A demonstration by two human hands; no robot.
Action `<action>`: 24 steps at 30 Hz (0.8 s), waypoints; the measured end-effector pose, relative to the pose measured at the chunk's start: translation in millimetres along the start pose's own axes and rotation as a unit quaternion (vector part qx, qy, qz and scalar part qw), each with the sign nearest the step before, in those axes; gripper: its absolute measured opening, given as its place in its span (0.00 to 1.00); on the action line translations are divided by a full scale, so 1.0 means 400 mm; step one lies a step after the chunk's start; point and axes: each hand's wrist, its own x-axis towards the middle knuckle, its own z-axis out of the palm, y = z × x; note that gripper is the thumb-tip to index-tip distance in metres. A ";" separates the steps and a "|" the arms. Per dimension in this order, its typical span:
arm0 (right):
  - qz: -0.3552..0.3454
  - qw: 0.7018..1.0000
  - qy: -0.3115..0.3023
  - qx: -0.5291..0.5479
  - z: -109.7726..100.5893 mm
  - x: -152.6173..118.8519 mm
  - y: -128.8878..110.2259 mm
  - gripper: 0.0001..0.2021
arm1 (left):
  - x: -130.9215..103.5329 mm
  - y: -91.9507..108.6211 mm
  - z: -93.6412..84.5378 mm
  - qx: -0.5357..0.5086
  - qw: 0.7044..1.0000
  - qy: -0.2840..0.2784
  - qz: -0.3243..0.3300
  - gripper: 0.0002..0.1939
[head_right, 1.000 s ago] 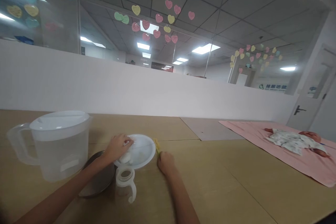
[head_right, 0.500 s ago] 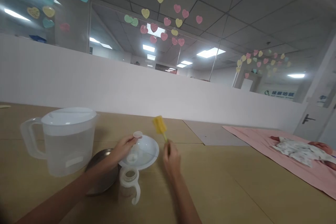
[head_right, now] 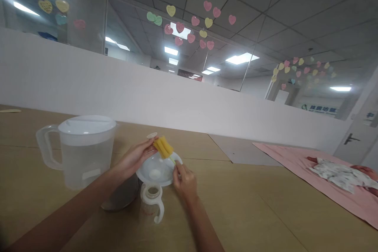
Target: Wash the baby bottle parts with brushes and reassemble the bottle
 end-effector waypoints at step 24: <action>-0.153 0.984 0.057 -0.067 -0.015 -0.003 0.019 0.10 | -0.024 0.056 0.020 0.005 1.000 0.018 0.001 0.17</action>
